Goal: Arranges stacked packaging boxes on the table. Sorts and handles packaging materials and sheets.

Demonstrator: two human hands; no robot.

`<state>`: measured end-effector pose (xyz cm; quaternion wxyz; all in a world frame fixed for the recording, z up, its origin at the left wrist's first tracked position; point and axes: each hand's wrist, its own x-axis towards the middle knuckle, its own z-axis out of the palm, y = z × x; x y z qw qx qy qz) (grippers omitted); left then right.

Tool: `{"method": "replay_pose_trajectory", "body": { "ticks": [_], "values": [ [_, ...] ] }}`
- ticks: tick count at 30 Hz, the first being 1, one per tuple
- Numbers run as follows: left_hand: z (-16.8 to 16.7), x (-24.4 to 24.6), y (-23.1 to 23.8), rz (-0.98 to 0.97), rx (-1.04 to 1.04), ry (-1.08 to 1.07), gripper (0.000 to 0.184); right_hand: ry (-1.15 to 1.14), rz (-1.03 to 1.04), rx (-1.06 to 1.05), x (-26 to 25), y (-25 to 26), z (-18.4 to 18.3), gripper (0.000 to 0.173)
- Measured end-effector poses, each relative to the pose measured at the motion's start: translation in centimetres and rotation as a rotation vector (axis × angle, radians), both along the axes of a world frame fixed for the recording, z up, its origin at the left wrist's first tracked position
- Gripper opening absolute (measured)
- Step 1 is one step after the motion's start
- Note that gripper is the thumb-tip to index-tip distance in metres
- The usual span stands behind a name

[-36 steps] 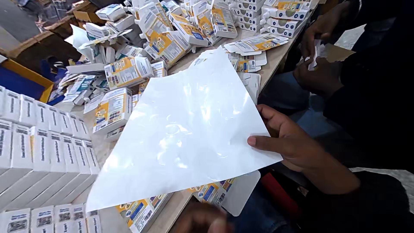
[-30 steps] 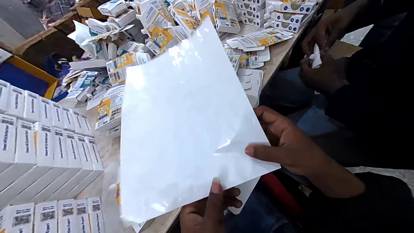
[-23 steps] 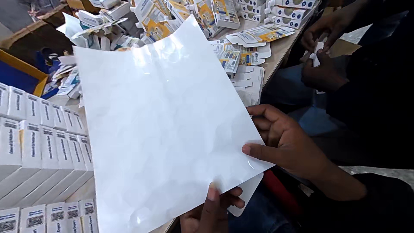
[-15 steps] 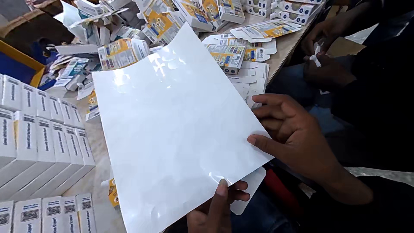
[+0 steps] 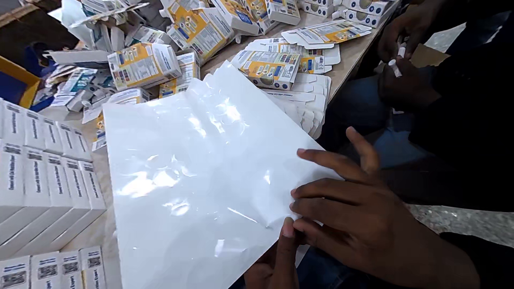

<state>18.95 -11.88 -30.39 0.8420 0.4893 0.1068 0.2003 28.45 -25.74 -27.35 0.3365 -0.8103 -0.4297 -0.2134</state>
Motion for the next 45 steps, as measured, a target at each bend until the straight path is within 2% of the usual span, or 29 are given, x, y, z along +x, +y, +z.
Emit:
{"method": "replay_pose_trajectory", "body": {
  "ticks": [5, 9, 12, 16, 18, 22, 27, 32, 34, 38, 45],
  "values": [
    [-0.1, -0.1, -0.5, 0.042, 0.118, 0.021, 0.015, 0.089, 0.002, -0.005, -0.3, 0.1, -0.2, 0.017],
    [-0.7, 0.1, -0.6, 0.047, 0.171, -0.002, 0.011, 0.209, -0.005, 0.04, 0.1, 0.2, -0.3, 0.012],
    [-1.5, 0.2, -0.3, 0.034, 0.264, -0.03, 0.015, 0.289, -0.007, 0.049, 0.4, 0.1, -0.3, 0.009],
    [-1.4, 0.3, -0.2, 0.039, 0.408, -0.017, 0.016, 0.282, 0.013, 0.03, 0.6, 0.0, -0.4, 0.008],
    [-1.2, 0.3, -0.3, 0.059, 0.458, -0.007, 0.01, 0.247, 0.019, -0.003, 0.6, 0.0, -0.4, 0.009],
    [-1.1, 0.5, -0.4, 0.054, 0.48, 0.014, 0.006, 0.215, 0.034, -0.092, 0.6, 0.1, -0.5, 0.012],
    [-1.6, 0.4, -0.1, 0.025, 0.536, 0.021, 0.01, 0.292, 0.045, -0.083, 0.9, 0.0, -0.6, 0.012],
    [-1.4, 0.2, -0.2, 0.016, 0.513, 0.03, 0.008, 0.343, 0.04, -0.082, 1.1, 0.0, -0.6, 0.012],
    [-1.2, 0.2, -0.3, 0.003, 0.421, 0.017, 0.009, 0.358, 0.036, -0.077, 1.1, 0.0, -0.5, 0.012],
    [-0.4, -0.1, 0.0, -0.069, 0.204, 0.063, 0.022, 0.371, 0.031, -0.029, 1.5, -0.3, -0.6, 0.01],
    [-0.8, -0.1, 0.5, -0.108, 0.104, 0.062, 0.02, 0.393, -0.019, 0.006, 2.2, -0.7, -0.7, 0.012]
  ]
}}
